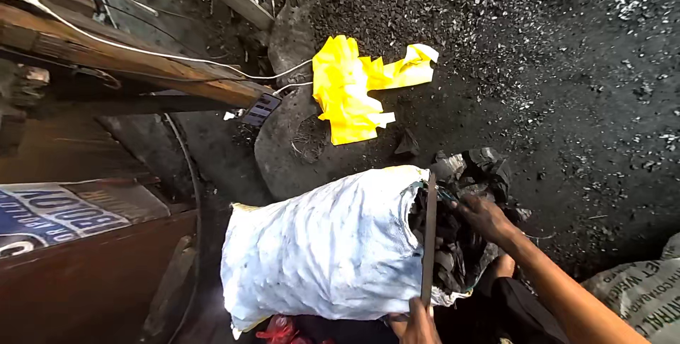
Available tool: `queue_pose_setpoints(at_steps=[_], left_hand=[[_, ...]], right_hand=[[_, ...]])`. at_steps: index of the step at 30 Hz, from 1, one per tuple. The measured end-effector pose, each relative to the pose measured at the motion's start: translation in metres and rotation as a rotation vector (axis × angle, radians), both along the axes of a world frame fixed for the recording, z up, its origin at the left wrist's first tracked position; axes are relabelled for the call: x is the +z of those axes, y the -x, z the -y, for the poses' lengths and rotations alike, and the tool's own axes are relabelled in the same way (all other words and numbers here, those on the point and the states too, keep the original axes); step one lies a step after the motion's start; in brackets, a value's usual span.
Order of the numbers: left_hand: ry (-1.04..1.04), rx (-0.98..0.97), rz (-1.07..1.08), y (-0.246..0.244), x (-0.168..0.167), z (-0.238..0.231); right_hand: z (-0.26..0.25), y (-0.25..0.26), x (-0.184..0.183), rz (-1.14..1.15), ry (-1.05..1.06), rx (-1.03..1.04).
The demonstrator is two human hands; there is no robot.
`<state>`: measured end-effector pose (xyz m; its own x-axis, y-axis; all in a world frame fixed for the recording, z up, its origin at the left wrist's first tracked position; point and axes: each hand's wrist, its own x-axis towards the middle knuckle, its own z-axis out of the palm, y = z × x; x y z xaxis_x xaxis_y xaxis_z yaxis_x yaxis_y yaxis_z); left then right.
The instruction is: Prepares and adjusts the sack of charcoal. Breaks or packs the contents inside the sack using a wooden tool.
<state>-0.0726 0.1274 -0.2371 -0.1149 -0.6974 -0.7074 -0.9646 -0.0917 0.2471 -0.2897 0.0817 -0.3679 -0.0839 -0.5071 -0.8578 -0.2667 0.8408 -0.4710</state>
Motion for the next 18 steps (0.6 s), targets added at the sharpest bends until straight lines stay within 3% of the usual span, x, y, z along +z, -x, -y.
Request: queue_pose_setpoints(at_steps=[3, 7, 14, 18], left_hand=[[-0.093, -0.099, 0.086, 0.041, -0.024, 0.049], [-0.167, -0.059, 0.117, 0.098, -0.065, 0.106], [-0.167, -0.018, 0.243, 0.125, -0.106, 0.097], [-0.173, -0.039, 0.289, 0.137, -0.109, 0.100]], right_hand=[[0.003, 0.003, -0.005, 0.026, -0.037, 0.029], [-0.010, -0.015, -0.005, -0.015, 0.054, -0.166], [-0.020, -0.011, -0.009, 0.001, 0.120, -0.227], [-0.020, -0.009, -0.008, 0.058, 0.138, -0.282]])
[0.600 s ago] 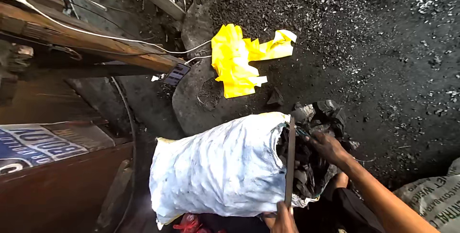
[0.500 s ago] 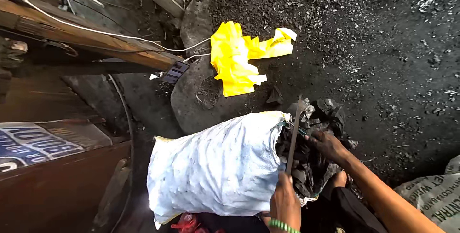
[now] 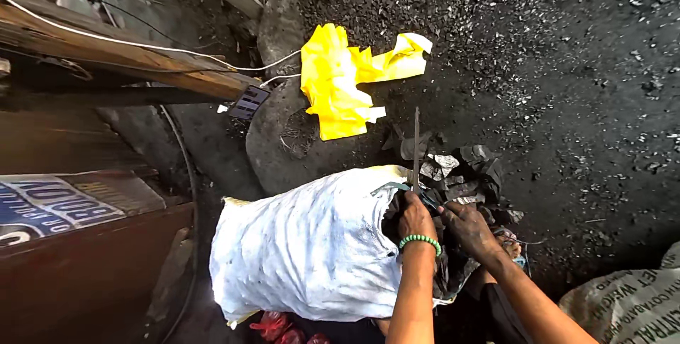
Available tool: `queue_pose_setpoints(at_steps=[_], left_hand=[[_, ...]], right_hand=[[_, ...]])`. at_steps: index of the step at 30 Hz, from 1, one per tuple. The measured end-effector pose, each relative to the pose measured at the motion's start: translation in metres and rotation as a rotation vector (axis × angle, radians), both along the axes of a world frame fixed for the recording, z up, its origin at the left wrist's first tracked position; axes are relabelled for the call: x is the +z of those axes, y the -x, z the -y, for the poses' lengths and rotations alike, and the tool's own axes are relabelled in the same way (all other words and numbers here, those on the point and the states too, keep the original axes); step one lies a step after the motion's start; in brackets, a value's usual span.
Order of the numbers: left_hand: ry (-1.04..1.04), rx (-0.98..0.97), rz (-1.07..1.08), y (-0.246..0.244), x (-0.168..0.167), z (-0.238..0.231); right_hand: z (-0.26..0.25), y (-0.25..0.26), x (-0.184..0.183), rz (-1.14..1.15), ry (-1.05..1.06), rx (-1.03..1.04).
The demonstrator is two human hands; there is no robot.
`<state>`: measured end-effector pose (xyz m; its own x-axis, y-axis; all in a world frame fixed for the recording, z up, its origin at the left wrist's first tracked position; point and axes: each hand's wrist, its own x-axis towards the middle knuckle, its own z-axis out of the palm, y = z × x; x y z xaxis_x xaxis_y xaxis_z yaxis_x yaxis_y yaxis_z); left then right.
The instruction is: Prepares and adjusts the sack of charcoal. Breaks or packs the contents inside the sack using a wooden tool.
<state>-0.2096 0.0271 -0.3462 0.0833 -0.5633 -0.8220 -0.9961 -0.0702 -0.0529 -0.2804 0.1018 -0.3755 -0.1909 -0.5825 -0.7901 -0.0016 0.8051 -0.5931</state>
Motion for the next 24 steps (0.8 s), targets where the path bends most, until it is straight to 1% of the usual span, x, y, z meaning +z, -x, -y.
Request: queue_pose_setpoints(at_steps=[2, 4, 7, 9, 11, 13, 15, 16, 17, 18, 19, 21, 23, 24], left_hand=[[0.006, 0.005, 0.010, 0.004, -0.002, 0.003], [0.007, 0.030, 0.016, -0.003, -0.004, -0.006], [-0.050, 0.107, 0.024, -0.030, 0.020, -0.046], [-0.065, 0.115, 0.052, -0.042, 0.030, -0.067], [-0.058, 0.110, 0.031, -0.032, 0.023, -0.058], [-0.069, 0.121, -0.012, -0.011, 0.002, -0.029], [-0.137, 0.085, -0.010, -0.002, -0.021, -0.013], [-0.162, 0.082, 0.003, -0.004, -0.027, -0.025], [-0.156, 0.103, 0.001, -0.008, -0.028, -0.046], [-0.157, 0.125, 0.004, -0.013, -0.020, -0.068], [-0.174, 0.138, 0.022, -0.021, -0.005, -0.088], [-0.233, 0.105, 0.071, -0.044, 0.036, -0.124], [-0.233, 0.050, 0.062, -0.065, 0.067, -0.141], [-0.264, 0.011, 0.070, -0.073, 0.077, -0.143]], right_hand=[[0.003, 0.005, 0.002, 0.026, -0.023, 0.012], [0.007, 0.016, 0.003, 0.042, -0.050, 0.065], [0.009, 0.026, 0.002, 0.056, -0.057, 0.116], [0.006, 0.020, 0.002, 0.083, -0.063, 0.107], [0.004, 0.012, 0.007, 0.098, -0.083, 0.076], [0.003, 0.010, 0.017, 0.115, -0.093, 0.049], [-0.019, 0.016, 0.031, 0.126, -0.033, -0.098], [-0.041, 0.027, 0.032, 0.143, -0.004, -0.251], [-0.062, 0.044, 0.026, 0.173, 0.031, -0.446], [-0.075, 0.065, 0.015, 0.239, 0.094, -0.658], [-0.084, 0.082, 0.002, 0.320, 0.157, -0.828], [-0.104, 0.089, -0.017, 0.412, 0.195, -1.068], [-0.131, 0.071, -0.036, 0.346, 0.114, -1.205], [-0.151, 0.059, -0.044, 0.268, 0.029, -1.200]])
